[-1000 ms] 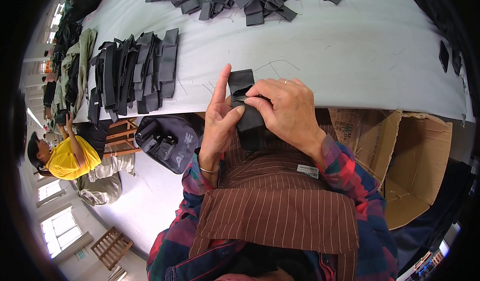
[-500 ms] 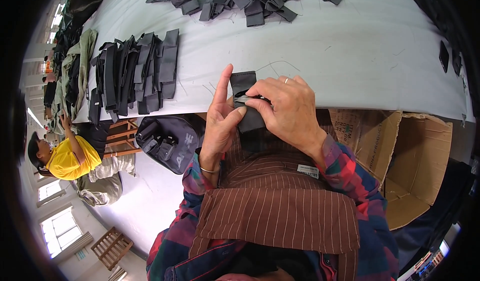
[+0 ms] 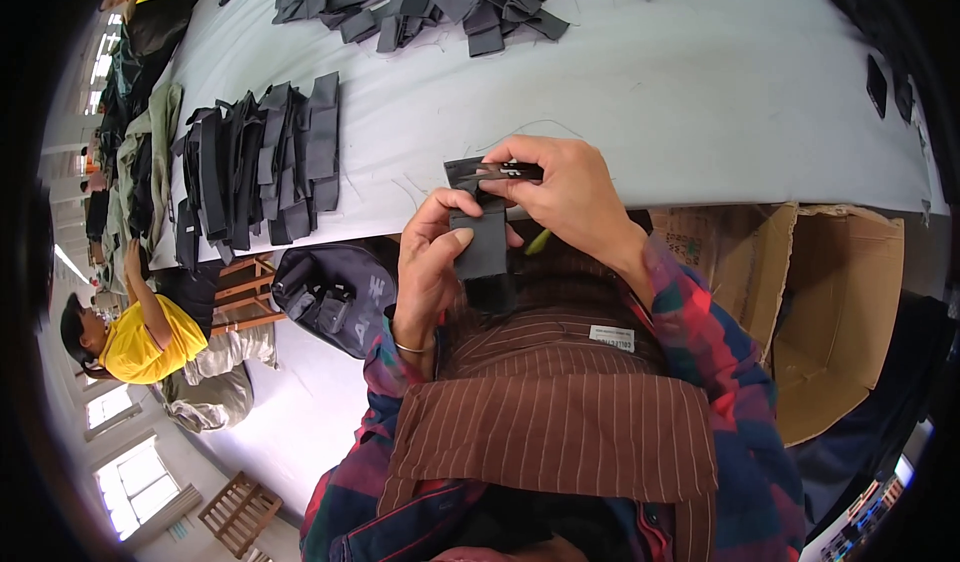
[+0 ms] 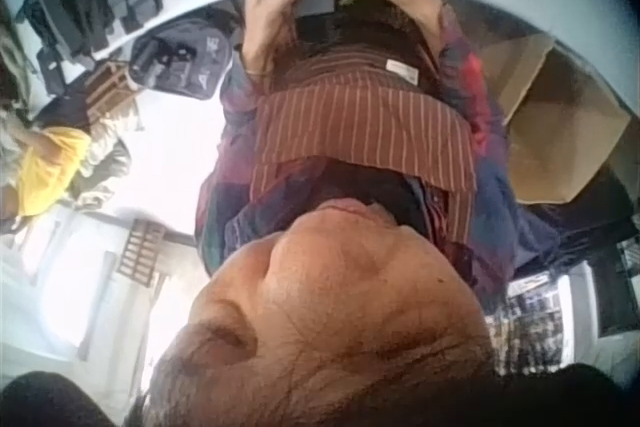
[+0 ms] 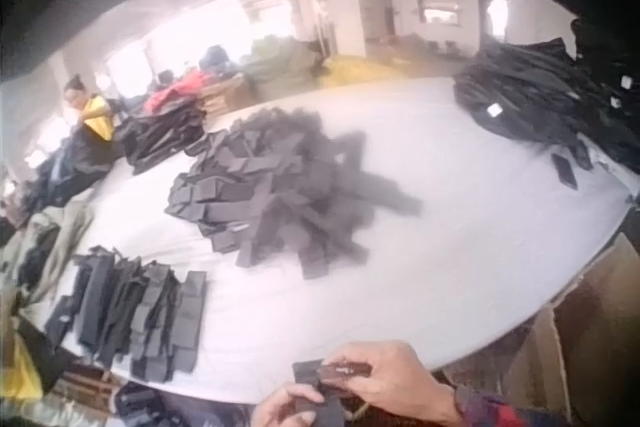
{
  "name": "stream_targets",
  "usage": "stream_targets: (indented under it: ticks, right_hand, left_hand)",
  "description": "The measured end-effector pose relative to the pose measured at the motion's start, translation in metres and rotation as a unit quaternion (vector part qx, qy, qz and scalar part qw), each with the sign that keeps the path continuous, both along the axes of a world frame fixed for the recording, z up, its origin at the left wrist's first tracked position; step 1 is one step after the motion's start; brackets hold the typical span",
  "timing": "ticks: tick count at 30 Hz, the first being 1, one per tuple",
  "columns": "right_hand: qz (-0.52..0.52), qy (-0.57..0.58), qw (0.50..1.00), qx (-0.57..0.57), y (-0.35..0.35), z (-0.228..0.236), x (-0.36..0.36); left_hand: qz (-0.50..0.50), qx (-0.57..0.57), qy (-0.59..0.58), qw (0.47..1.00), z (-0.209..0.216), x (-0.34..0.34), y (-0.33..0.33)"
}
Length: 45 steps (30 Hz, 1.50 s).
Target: The recorder uses a small thread clipper to trim loose threads from black fabric straps on a work table.
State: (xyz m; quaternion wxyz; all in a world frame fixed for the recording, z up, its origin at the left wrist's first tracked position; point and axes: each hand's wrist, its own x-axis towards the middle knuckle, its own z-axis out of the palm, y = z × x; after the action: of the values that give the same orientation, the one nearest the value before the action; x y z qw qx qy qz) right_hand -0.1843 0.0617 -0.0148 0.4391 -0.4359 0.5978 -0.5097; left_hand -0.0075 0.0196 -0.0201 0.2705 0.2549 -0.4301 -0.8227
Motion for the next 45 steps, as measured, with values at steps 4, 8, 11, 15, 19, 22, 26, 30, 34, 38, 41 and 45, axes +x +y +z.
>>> stream_targets:
  ticks: [4, 8, 11, 15, 19, 22, 26, 30, 34, 38, 41, 45]
  right_hand:
    - [0.010, 0.075, 0.997, 0.006, -0.007, 0.003, 0.001]
    - [-0.020, 0.094, 0.995, -0.022, -0.007, 0.010, 0.004]
    - [-0.053, 0.097, 0.992, -0.055, 0.002, 0.015, 0.001]
    - [0.013, 0.070, 0.997, 0.003, 0.024, 0.010, -0.010]
    - [0.018, 0.066, 0.998, 0.005, 0.029, 0.005, -0.001]
    - [-0.010, 0.061, 0.998, -0.002, 0.026, 0.003, 0.006]
    - [-0.042, 0.086, 0.994, -0.045, 0.025, 0.005, 0.010]
    - [-0.048, 0.229, 0.965, -0.118, 0.023, 0.010, 0.011]
    - [-0.046, 0.305, 0.942, -0.131, 0.023, 0.010, 0.008]
    - [-0.046, 0.316, 0.938, -0.137, 0.022, 0.011, 0.004]
    - [-0.070, 0.283, 0.944, -0.156, 0.016, 0.014, 0.004]
    - [-0.008, 0.393, 0.901, -0.183, 0.009, 0.012, 0.001]
  left_hand:
    - [-0.003, -0.010, -0.011, 1.000, 0.000, 0.001, 0.000]
    - [0.015, -0.008, 0.020, 1.000, -0.006, 0.004, -0.001]
    - [0.052, -0.027, 0.018, 0.998, -0.001, 0.003, -0.003]
    - [0.090, -0.045, 0.007, 0.995, -0.001, 0.009, -0.006]
    - [0.091, -0.055, 0.012, 0.994, 0.000, 0.006, -0.005]
    - [0.085, -0.058, 0.013, 0.995, 0.000, 0.005, -0.003]
    - [0.079, -0.051, 0.013, 0.995, 0.000, 0.005, -0.003]
    - [0.077, -0.052, 0.014, 0.996, -0.001, 0.006, -0.002]
    - [0.071, -0.052, 0.006, 0.996, -0.001, 0.005, -0.002]
    - [0.062, -0.044, 0.005, 0.997, 0.000, 0.005, -0.002]
    - [0.043, -0.031, -0.001, 0.999, 0.002, 0.007, -0.002]
    - [0.024, -0.036, 0.030, 0.999, 0.000, 0.006, -0.001]
